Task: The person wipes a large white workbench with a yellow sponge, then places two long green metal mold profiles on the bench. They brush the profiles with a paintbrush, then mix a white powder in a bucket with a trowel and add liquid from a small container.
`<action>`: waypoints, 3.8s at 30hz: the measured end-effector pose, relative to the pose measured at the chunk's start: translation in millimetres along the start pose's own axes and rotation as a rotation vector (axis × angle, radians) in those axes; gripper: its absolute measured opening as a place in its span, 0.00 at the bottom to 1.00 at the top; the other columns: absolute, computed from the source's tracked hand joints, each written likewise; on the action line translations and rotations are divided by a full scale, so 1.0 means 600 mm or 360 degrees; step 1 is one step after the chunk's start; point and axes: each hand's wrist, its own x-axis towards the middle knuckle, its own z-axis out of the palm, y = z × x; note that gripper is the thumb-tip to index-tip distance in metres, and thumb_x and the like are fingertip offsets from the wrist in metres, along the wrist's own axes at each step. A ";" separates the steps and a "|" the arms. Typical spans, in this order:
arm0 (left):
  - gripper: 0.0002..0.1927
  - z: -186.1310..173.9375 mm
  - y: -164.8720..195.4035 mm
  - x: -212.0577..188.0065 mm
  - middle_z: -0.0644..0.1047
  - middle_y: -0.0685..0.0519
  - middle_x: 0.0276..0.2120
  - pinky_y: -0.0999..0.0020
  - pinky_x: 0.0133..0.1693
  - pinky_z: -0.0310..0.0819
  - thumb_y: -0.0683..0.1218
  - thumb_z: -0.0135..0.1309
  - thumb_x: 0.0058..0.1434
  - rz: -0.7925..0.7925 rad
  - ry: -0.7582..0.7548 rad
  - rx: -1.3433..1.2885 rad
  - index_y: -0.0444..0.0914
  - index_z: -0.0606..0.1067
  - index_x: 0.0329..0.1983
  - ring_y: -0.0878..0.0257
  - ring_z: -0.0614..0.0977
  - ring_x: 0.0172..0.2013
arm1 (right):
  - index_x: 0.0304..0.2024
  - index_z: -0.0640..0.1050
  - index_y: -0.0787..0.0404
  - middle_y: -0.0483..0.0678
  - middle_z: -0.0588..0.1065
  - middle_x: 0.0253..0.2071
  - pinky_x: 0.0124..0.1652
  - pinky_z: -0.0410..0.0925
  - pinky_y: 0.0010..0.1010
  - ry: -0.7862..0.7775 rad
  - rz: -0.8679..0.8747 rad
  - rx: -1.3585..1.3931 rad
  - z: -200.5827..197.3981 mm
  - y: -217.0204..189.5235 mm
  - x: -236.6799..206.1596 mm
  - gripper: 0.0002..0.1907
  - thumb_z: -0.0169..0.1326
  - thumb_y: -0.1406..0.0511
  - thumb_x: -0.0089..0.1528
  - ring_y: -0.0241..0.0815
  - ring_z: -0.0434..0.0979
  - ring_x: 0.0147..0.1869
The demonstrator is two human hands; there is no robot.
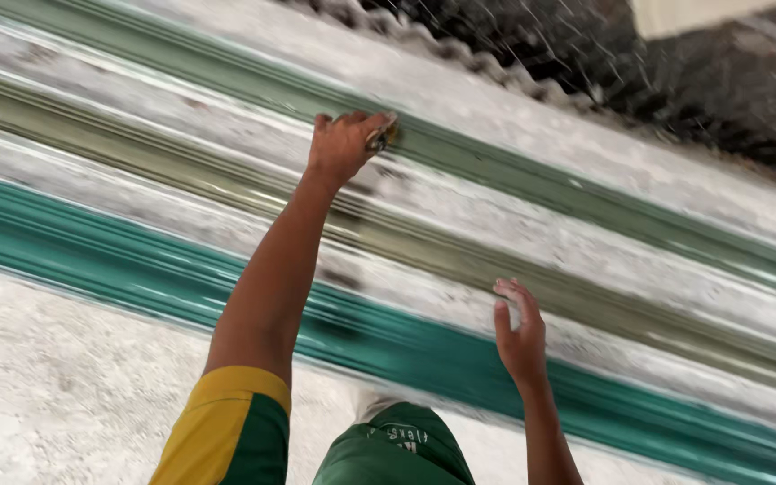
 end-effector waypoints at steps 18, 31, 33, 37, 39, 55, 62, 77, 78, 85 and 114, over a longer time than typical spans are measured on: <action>0.34 -0.291 -0.790 -0.059 0.78 0.56 0.53 0.39 0.56 0.64 0.48 0.64 0.58 -0.0159 -0.0018 0.0129 0.61 0.68 0.68 0.56 0.80 0.52 | 0.56 0.78 0.58 0.54 0.74 0.63 0.70 0.55 0.54 -0.0348 -0.0333 -0.0376 0.542 -0.408 0.340 0.19 0.49 0.55 0.70 0.61 0.62 0.74; 0.38 -0.415 -1.231 -0.089 0.79 0.56 0.53 0.39 0.60 0.61 0.43 0.63 0.56 -0.0037 0.0000 0.0058 0.62 0.70 0.69 0.56 0.81 0.52 | 0.57 0.69 0.77 0.74 0.77 0.46 0.54 0.71 0.54 -0.0070 0.0885 -0.1138 0.735 -0.573 0.459 0.40 0.55 0.46 0.64 0.73 0.77 0.53; 0.37 -0.424 -1.275 -0.095 0.79 0.55 0.54 0.39 0.61 0.60 0.44 0.64 0.56 -0.0050 -0.0014 0.0020 0.61 0.70 0.69 0.55 0.81 0.51 | 0.58 0.67 0.76 0.73 0.77 0.46 0.53 0.71 0.55 0.0001 0.0844 -0.1166 0.740 -0.576 0.451 0.37 0.54 0.48 0.65 0.73 0.78 0.52; 0.31 -0.468 -1.356 -0.079 0.81 0.54 0.49 0.39 0.57 0.64 0.49 0.67 0.56 -0.0052 -0.0111 0.0188 0.58 0.74 0.64 0.53 0.83 0.46 | 0.70 0.60 0.70 0.75 0.76 0.46 0.53 0.70 0.56 0.0042 0.0885 -0.0988 0.737 -0.576 0.441 0.40 0.52 0.52 0.63 0.76 0.77 0.52; 0.23 -0.494 -1.388 -0.058 0.83 0.51 0.46 0.44 0.52 0.71 0.52 0.67 0.58 -0.0164 -0.0265 0.0277 0.53 0.78 0.57 0.51 0.84 0.44 | 0.72 0.60 0.65 0.75 0.74 0.50 0.56 0.68 0.55 -0.0046 0.0868 -0.1058 0.727 -0.575 0.441 0.39 0.52 0.53 0.64 0.76 0.74 0.56; 0.17 -0.319 -1.103 0.096 0.84 0.46 0.32 0.60 0.40 0.82 0.57 0.57 0.62 -0.0277 -0.0657 -0.0938 0.41 0.80 0.45 0.56 0.87 0.32 | 0.73 0.59 0.60 0.66 0.82 0.41 0.79 0.49 0.40 -0.0128 0.0891 -0.0904 0.715 -0.546 0.420 0.38 0.48 0.53 0.64 0.59 0.75 0.64; 0.14 -0.241 -0.822 0.132 0.84 0.47 0.29 0.54 0.37 0.80 0.55 0.56 0.59 -0.0131 -0.0655 -0.1022 0.45 0.81 0.43 0.52 0.86 0.31 | 0.72 0.64 0.59 0.66 0.74 0.60 0.71 0.48 0.45 -0.0150 0.0537 -0.1032 0.682 -0.509 0.400 0.37 0.53 0.51 0.65 0.72 0.63 0.68; 0.19 -0.040 -0.151 0.162 0.83 0.40 0.34 0.50 0.42 0.80 0.58 0.58 0.59 0.0184 -0.0346 -0.0742 0.41 0.82 0.44 0.43 0.85 0.38 | 0.64 0.73 0.57 0.57 0.62 0.75 0.72 0.48 0.60 0.0332 0.0164 -0.0263 0.306 -0.286 0.037 0.23 0.49 0.54 0.70 0.64 0.43 0.83; 0.18 -0.028 -0.097 0.154 0.83 0.41 0.34 0.50 0.42 0.80 0.56 0.57 0.59 0.0178 -0.0333 -0.0721 0.42 0.83 0.45 0.44 0.85 0.38 | 0.62 0.74 0.57 0.56 0.62 0.74 0.73 0.49 0.59 0.0316 0.0190 -0.0210 0.258 -0.261 -0.015 0.22 0.48 0.54 0.71 0.64 0.43 0.83; 0.19 0.070 0.283 0.174 0.82 0.41 0.32 0.48 0.41 0.79 0.57 0.58 0.60 0.0138 -0.0418 -0.0478 0.40 0.80 0.45 0.42 0.84 0.35 | 0.60 0.75 0.58 0.53 0.66 0.71 0.70 0.52 0.56 0.0457 0.0604 -0.0286 -0.074 -0.093 -0.254 0.20 0.50 0.57 0.68 0.60 0.48 0.81; 0.19 0.589 1.407 0.292 0.82 0.40 0.32 0.46 0.40 0.79 0.60 0.57 0.63 0.0102 -0.0511 -0.0754 0.45 0.80 0.51 0.41 0.84 0.36 | 0.60 0.75 0.62 0.55 0.75 0.63 0.62 0.65 0.35 0.0855 0.0837 0.0350 -0.968 0.695 -0.327 0.19 0.48 0.59 0.71 0.46 0.73 0.67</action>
